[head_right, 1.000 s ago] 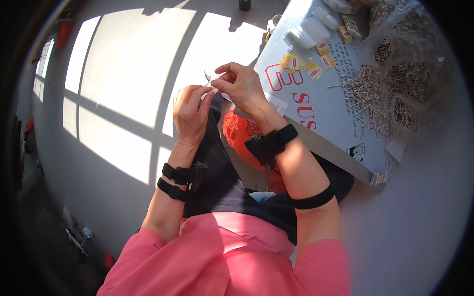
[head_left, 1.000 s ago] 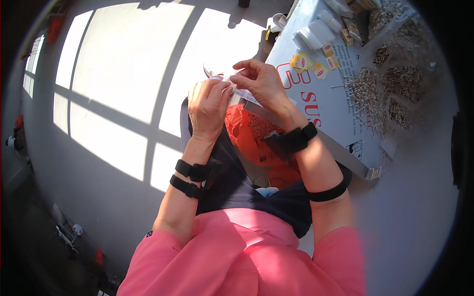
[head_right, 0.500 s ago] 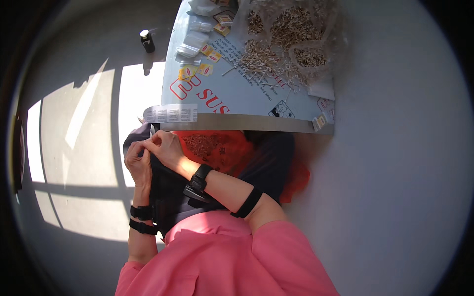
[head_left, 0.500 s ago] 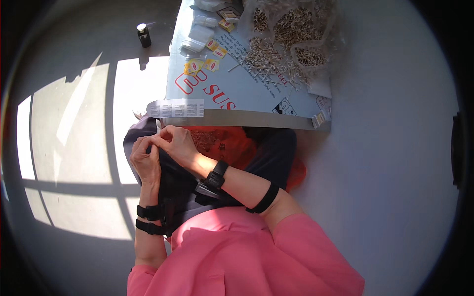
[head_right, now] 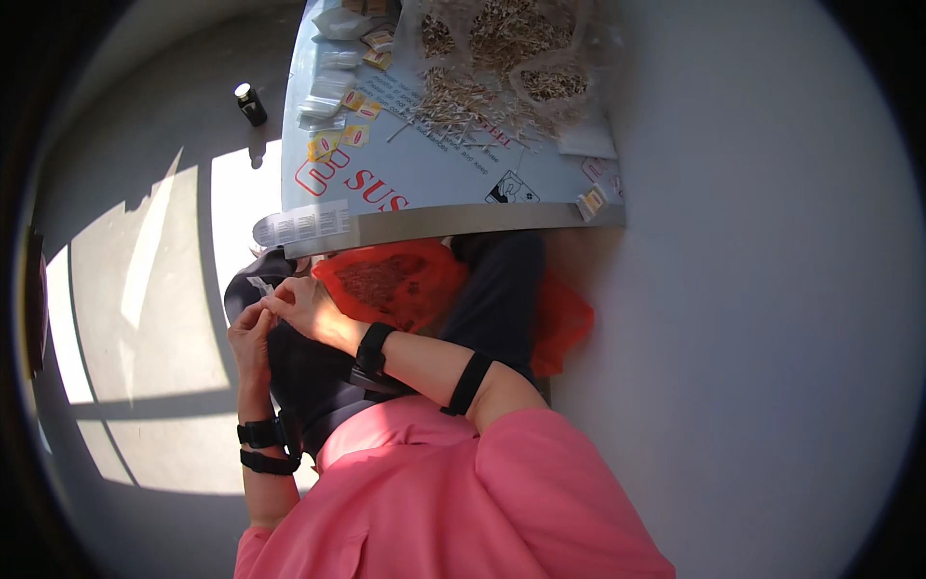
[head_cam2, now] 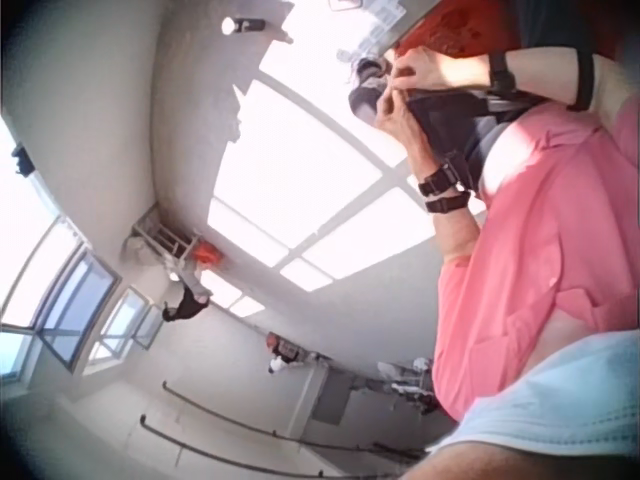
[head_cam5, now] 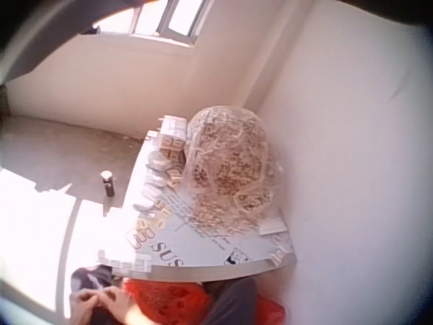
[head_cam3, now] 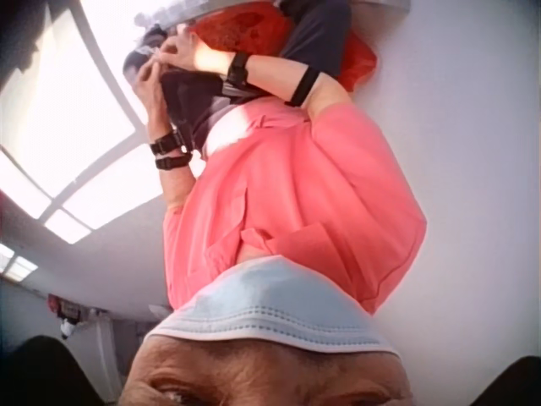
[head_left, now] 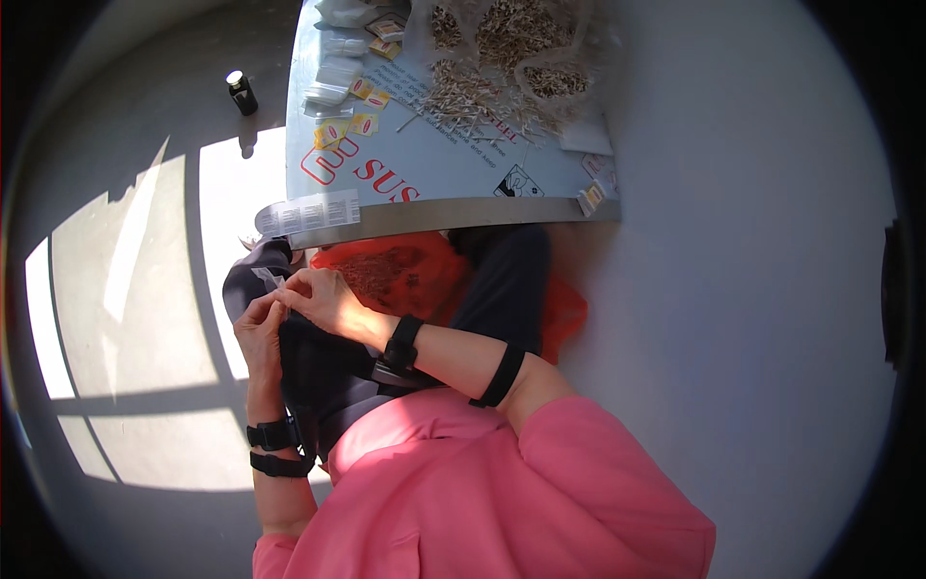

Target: Packaging cotton swabs into small plastic bags and arranging them on a work surface.

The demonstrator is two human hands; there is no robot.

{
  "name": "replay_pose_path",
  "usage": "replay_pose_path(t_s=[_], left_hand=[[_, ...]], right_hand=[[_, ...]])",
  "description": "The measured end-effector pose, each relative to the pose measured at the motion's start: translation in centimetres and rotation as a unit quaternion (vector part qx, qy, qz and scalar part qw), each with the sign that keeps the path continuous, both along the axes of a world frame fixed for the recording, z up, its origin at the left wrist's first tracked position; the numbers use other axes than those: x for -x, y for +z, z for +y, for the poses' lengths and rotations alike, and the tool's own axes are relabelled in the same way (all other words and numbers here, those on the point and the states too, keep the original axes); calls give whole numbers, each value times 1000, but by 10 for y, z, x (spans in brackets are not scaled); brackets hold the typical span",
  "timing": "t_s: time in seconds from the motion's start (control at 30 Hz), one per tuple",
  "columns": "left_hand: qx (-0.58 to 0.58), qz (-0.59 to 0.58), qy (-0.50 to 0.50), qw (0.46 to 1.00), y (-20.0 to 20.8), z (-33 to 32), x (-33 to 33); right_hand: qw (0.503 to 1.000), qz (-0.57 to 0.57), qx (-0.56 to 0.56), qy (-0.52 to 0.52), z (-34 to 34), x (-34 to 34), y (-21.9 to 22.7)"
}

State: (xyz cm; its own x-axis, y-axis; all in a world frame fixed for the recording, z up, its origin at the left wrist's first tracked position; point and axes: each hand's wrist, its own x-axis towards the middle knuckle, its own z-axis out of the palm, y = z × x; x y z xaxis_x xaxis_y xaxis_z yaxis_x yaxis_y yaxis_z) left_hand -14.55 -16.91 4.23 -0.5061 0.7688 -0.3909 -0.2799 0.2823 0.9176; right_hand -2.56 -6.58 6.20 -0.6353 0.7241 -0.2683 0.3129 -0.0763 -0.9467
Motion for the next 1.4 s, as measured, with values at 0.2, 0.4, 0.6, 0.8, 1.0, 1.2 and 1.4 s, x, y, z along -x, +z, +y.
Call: replay_pose_path(t_s=[0.2,0.4,0.6,0.8,1.0,1.2,1.4], left_hand=[[35,-48,-20,998,-4,-1,0],[39,-168,-9,985,14,-4,1],[17,-259,34,965,3,1,1],[-14,-211,48,976,10,14,0],[-22,100,41,994,-3,25,-6],[46,251,168,952,0,46,-19],[107,210,254,938,-25,64,8]], right_hand=[[999,-32,-29,-25,0,-1,-3],[1000,0,-9,-6,1,-7,-12],[985,111,134,-11,9,-8,-19],[977,121,174,-13,18,-3,-7],[998,30,63,-9,19,11,-11],[992,66,91,-49,21,24,-23],[988,94,117,-34,43,67,-55]])
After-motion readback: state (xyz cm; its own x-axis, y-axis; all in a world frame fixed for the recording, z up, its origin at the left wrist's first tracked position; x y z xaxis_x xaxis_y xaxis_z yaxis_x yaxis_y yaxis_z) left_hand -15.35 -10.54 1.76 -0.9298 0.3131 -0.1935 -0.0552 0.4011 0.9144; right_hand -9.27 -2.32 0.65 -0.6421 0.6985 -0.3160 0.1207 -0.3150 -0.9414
